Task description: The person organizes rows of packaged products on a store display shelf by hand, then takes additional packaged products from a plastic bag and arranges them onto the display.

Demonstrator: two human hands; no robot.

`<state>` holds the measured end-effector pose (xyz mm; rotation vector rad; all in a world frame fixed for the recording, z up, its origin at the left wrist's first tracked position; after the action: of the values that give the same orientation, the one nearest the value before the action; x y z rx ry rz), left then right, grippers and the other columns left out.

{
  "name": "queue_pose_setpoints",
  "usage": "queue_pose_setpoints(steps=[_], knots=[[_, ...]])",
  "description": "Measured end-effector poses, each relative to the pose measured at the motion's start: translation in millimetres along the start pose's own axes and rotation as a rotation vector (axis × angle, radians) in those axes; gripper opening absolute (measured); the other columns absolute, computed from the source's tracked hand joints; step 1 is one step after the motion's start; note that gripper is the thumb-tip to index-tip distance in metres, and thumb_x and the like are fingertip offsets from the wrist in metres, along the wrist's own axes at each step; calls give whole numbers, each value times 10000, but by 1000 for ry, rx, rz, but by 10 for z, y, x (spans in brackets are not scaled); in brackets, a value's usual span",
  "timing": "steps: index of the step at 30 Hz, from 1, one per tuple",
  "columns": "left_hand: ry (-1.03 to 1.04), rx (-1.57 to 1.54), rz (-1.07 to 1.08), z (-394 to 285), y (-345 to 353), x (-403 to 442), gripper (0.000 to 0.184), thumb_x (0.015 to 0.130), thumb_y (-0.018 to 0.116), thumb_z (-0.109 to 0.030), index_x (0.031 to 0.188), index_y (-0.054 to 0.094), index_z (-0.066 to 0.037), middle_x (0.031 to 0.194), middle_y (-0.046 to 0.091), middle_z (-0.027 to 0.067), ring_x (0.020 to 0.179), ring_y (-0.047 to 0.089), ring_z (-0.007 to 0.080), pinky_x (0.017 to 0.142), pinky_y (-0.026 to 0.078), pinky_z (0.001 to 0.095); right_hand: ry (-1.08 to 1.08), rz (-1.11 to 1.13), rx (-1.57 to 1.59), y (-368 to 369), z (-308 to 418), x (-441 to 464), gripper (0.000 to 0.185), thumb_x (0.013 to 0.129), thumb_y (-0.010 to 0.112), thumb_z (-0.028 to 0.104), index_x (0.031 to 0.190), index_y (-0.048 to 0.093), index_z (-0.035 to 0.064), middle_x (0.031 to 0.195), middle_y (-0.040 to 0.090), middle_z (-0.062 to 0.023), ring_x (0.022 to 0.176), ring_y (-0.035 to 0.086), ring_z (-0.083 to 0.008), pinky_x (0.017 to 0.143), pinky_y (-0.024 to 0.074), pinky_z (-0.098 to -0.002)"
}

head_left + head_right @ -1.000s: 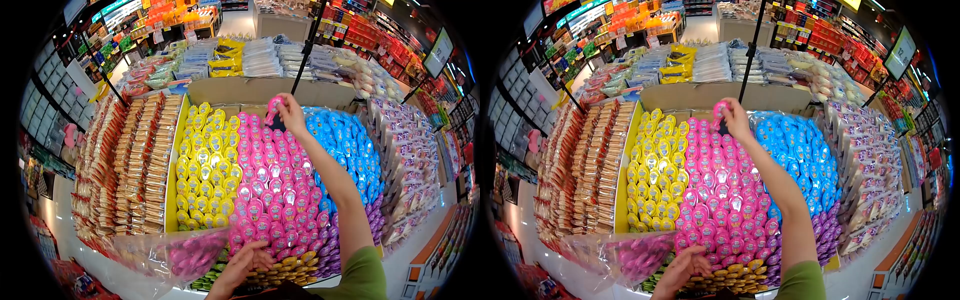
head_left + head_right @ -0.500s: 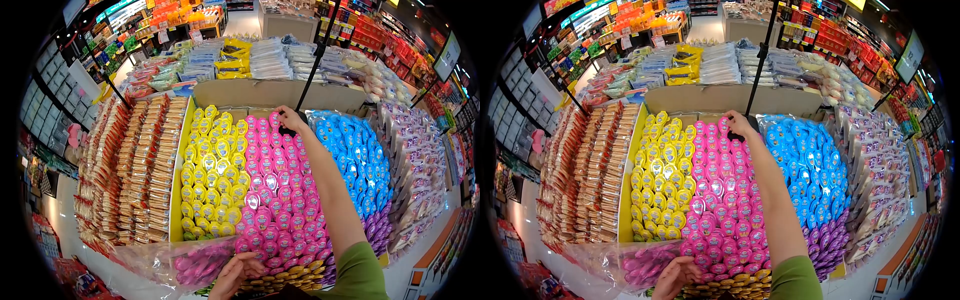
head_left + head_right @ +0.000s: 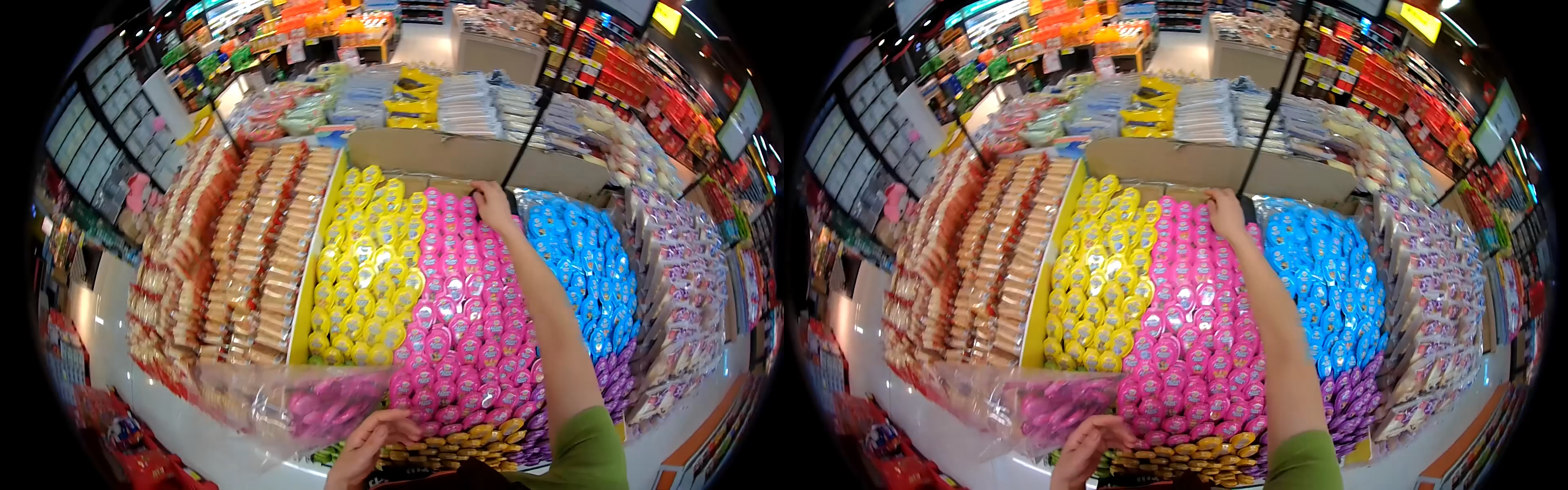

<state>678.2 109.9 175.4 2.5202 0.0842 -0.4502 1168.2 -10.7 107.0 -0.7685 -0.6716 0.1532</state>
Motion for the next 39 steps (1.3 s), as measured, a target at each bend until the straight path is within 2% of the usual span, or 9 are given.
queue_pose_setpoints(steps=[7, 10, 12, 17, 20, 26, 30, 32, 39], knots=[[938, 288, -241, -901, -459, -1355, 417, 910, 603, -284, 615, 529, 2, 802, 585, 203, 488, 554, 196, 465, 473, 254, -64, 149, 475, -711, 1979, -1100, 193, 926, 532, 72, 1088, 632, 46, 993, 626, -69, 849, 587, -153, 730, 463, -284], [1225, 252, -744, -1145, -959, -1942, 134, 939, 458, -54, 825, 503, 0, 925, 566, 183, 588, 526, 193, 473, 468, 261, 29, 290, 628, -950, 2660, -1814, 206, 907, 537, 32, 1091, 631, 38, 992, 643, -84, 857, 600, -165, 739, 464, -273], [1104, 559, -1030, -1309, -1076, -1949, 136, 925, 457, 0, 964, 583, 28, 1009, 586, 128, 903, 576, 202, 795, 469, 331, 21, 374, 646, -1031, 3006, -2238, 215, 898, 541, 14, 1094, 626, 27, 987, 647, -87, 879, 608, -169, 765, 472, -282], [860, 1157, -725, -1611, -822, -1464, 161, 900, 503, 13, 1008, 622, 6, 965, 641, 117, 934, 621, 220, 803, 480, 307, 22, 503, 816, -1129, 3609, -2831, 234, 896, 542, 10, 1117, 619, 25, 971, 639, -83, 882, 609, -173, 779, 478, -290], [-28, 1335, -317, -1513, -894, -1078, 203, 898, 546, -66, 1075, 639, -40, 969, 657, 142, 930, 638, 250, 809, 484, 344, 57, 533, 812, -1192, 3642, -3105, 226, 905, 529, 5, 1115, 611, 4, 972, 628, -90, 891, 611, -167, 761, 479, -275], [203, 1690, 423, -1052, -725, -246, 643, 810, 672, -379, 1393, 430, -256, 1314, 505, 203, 1137, 555, 325, 939, 449, 436, 113, 518, 746, -1285, 3445, -3540, 221, 919, 526, 23, 1121, 612, 1, 955, 637, -98, 849, 625, -162, 735, 486, -268], [-283, 1438, 247, -792, -173, -530, 805, 793, 669, -379, 1469, 235, -317, 1469, 283, 171, 1274, 376, 428, 982, 387, 565, 259, 487, 802, -1287, 3220, -3851, 219, 935, 515, 41, 1125, 619, 10, 969, 651, -79, 873, 626, -133, 741, 488, -252], [-137, 2039, 310, -463, -452, -211, 908, 746, 690, -494, 1481, 176, -349, 1497, 217, 153, 1323, 296, 452, 1008, 331, 626, 351, 436, 876, -1309, 3094, -3989, 221, 947, 507, 60, 1134, 615, 8, 975, 651, -64, 881, 620, -112, 740, 485, -237], [49, 1981, 361, 35, -800, 119, 930, 678, 680, -624, 1455, 277, -309, 1395, 385, 187, 1281, 399, 384, 1009, 388, 505, 496, 396, 955, -1343, 2844, -4298, 232, 971, 479, 93, 1151, 599, 7, 993, 652, -54, 911, 618, -106, 764, 502, -241]])
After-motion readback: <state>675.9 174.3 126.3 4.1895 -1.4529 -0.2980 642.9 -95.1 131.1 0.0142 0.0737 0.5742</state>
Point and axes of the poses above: each hand's wrist, its own x-axis towards the middle knuckle, its own y-axis out of the palm, z = x × y, the point moved 7 cm from there along x, towards the middle knuckle
